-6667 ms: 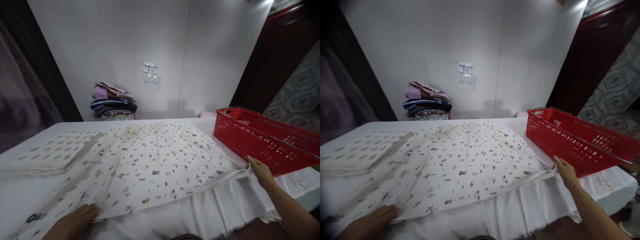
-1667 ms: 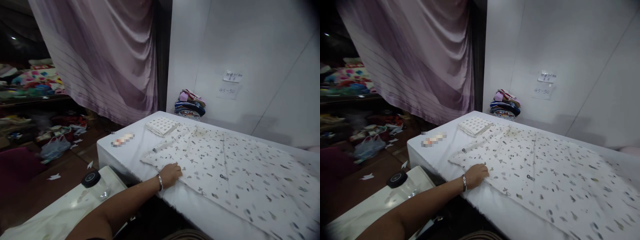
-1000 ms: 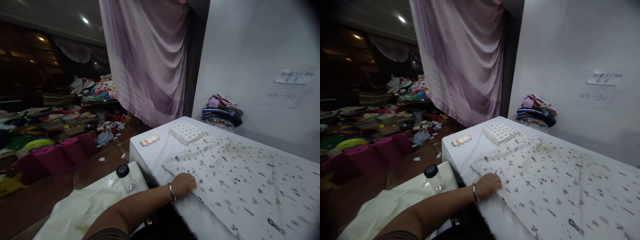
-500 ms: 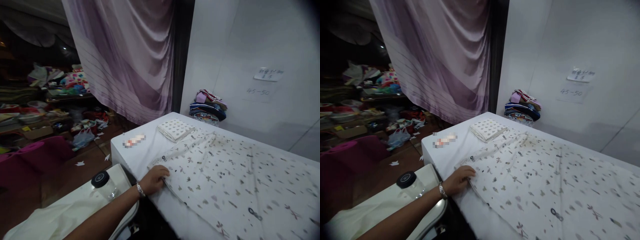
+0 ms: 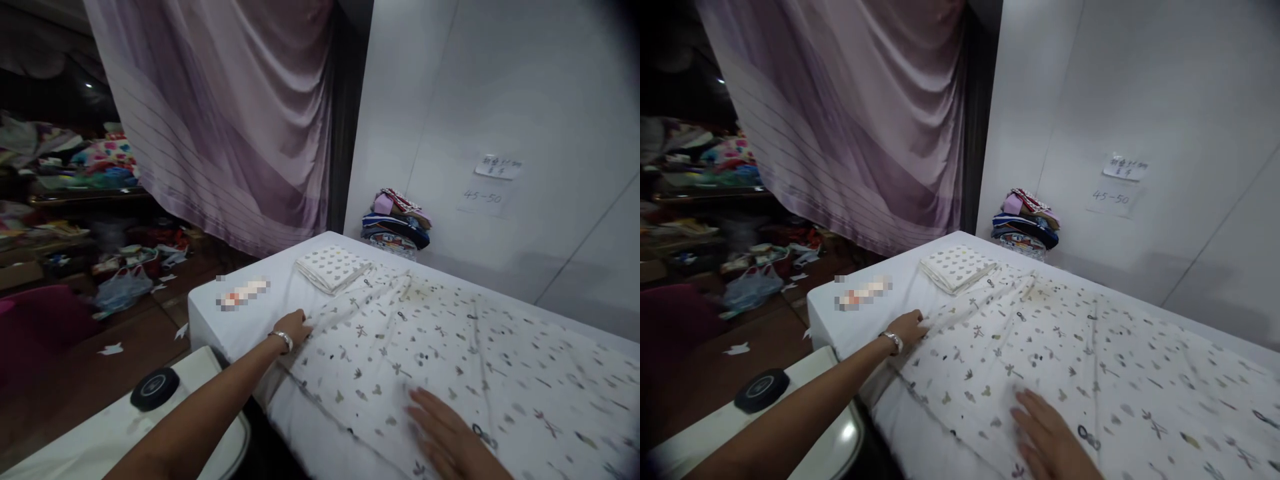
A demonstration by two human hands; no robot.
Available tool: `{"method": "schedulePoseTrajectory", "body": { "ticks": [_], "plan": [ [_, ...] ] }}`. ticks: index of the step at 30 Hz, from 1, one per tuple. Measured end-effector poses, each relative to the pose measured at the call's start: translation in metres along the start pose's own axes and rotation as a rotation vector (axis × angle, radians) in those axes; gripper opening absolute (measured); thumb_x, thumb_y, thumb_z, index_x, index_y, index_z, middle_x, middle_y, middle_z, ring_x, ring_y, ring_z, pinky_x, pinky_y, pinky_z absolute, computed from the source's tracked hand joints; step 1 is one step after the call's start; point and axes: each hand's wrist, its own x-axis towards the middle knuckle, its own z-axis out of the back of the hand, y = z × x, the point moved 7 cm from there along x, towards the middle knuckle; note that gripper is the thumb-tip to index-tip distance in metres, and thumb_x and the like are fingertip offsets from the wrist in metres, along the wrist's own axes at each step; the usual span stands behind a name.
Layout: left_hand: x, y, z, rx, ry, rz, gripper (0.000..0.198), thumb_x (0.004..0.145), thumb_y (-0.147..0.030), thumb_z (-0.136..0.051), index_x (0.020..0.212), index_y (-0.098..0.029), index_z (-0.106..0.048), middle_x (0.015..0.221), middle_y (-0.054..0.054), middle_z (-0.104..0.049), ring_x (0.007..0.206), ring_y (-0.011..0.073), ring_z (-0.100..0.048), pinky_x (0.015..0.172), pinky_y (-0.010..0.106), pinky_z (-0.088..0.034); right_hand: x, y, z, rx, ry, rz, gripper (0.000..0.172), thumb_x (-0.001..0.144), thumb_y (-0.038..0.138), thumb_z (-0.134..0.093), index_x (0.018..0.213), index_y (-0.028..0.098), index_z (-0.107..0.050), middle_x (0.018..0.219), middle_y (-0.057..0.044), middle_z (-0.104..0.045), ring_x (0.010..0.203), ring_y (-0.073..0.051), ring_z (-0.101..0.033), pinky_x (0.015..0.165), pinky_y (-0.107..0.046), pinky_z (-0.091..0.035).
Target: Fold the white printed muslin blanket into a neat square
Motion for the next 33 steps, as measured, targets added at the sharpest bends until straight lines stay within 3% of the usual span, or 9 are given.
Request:
{"method": "schedulePoseTrajectory", "body": {
  "ticks": [5, 8, 13, 18, 21, 24, 26, 29, 33],
  "plan": [
    [0.005, 0.002, 0.003, -0.007, 0.047, -0.022, 0.021, 0.063, -0.025, -0.063, 0.082, -0.017, -0.059, 0.089, 0.008, -0.066, 0.086, 0.0228, -0.06, 0.066, 0.027, -0.042, 0.031, 0.023, -0.047, -0.131, 0.117, 0.151, 0.079, 0.076, 0.04, -0.058, 0.136, 0.054, -0.009, 0.134, 0.004, -0.037, 0.116, -0.027, -0.046, 0.091, -0.043, -0.045],
    [0.006, 0.005, 0.007, -0.053, 0.069, -0.035, 0.023, 0.063, -0.027, -0.062, 0.082, -0.017, -0.057, 0.091, 0.007, -0.066, 0.086, 0.0222, -0.06, 0.065, 0.026, -0.041, 0.029, 0.02, -0.049, -0.138, 0.088, 0.191, 0.079, 0.074, 0.04, -0.06, 0.137, 0.052, -0.013, 0.134, 0.003, -0.036, 0.116, -0.026, -0.046, 0.091, -0.041, -0.044],
    [0.021, 0.005, 0.007, -0.336, 0.199, -0.013, 0.052, 0.064, -0.053, -0.062, 0.102, -0.018, -0.058, 0.106, 0.007, -0.064, 0.095, 0.0234, -0.059, 0.07, 0.026, -0.045, 0.055, 0.022, -0.041, -0.072, 0.05, 0.102, 0.074, 0.077, 0.033, -0.055, 0.137, 0.05, -0.015, 0.139, 0.007, -0.029, 0.124, -0.025, -0.035, 0.099, -0.043, -0.035],
    [0.026, -0.017, 0.015, -0.345, 0.115, -0.06, 0.031, 0.069, -0.031, -0.061, 0.096, -0.016, -0.06, 0.095, 0.006, -0.066, 0.087, 0.0201, -0.062, 0.068, 0.025, -0.046, 0.094, 0.027, -0.077, 0.045, 0.299, -0.026, 0.076, 0.072, 0.042, -0.06, 0.132, 0.056, -0.015, 0.139, 0.012, -0.022, 0.128, -0.026, -0.024, 0.104, -0.047, -0.023],
    [0.015, -0.03, 0.028, -0.311, -0.055, -0.182, 0.023, 0.075, -0.022, -0.052, 0.096, -0.019, -0.058, 0.088, 0.002, -0.066, 0.08, 0.0175, -0.062, 0.067, 0.026, -0.045, 0.097, 0.024, -0.09, 0.112, 0.343, -0.049, 0.074, 0.069, 0.042, -0.06, 0.129, 0.059, -0.021, 0.138, 0.013, -0.023, 0.128, -0.025, -0.026, 0.105, -0.046, -0.023],
    [0.001, -0.034, 0.034, -0.201, -0.177, -0.294, 0.027, 0.078, -0.02, -0.048, 0.104, -0.022, -0.055, 0.098, 0.002, -0.064, 0.088, 0.0188, -0.06, 0.074, 0.029, -0.044, 0.103, 0.018, -0.079, 0.193, 0.281, -0.067, 0.061, 0.074, 0.041, -0.058, 0.127, 0.06, -0.033, 0.138, 0.015, -0.03, 0.129, -0.023, -0.03, 0.105, -0.043, -0.029],
    [-0.006, -0.039, 0.03, -0.147, -0.188, -0.371, 0.032, 0.081, -0.019, -0.046, 0.112, -0.022, -0.051, 0.11, 0.004, -0.061, 0.096, 0.0193, -0.058, 0.08, 0.03, -0.044, 0.119, 0.006, -0.058, 0.236, 0.18, -0.127, 0.046, 0.08, 0.04, -0.051, 0.124, 0.052, -0.047, 0.136, 0.011, -0.041, 0.128, -0.022, -0.036, 0.104, -0.042, -0.033],
    [-0.019, -0.059, 0.017, -0.038, -0.183, -0.511, 0.037, 0.084, -0.017, -0.04, 0.121, -0.024, -0.045, 0.117, 0.006, -0.055, 0.097, 0.0193, -0.057, 0.078, 0.03, -0.045, 0.167, -0.027, -0.032, 0.293, 0.085, -0.291, 0.035, 0.086, 0.04, -0.042, 0.11, 0.031, -0.065, 0.119, -0.002, -0.06, 0.113, -0.023, -0.054, 0.097, -0.041, -0.043],
    [-0.044, -0.1, -0.009, 0.142, -0.104, -0.714, 0.04, 0.083, -0.012, -0.039, 0.122, -0.023, -0.042, 0.106, 0.007, -0.057, 0.087, 0.0212, -0.058, 0.065, 0.03, -0.046, 0.249, -0.092, -0.016, 0.232, -0.046, -0.539, 0.03, 0.083, 0.033, -0.046, 0.097, 0.018, -0.069, 0.093, -0.005, -0.07, 0.087, -0.021, -0.064, 0.079, -0.032, -0.051]
  ]
}}
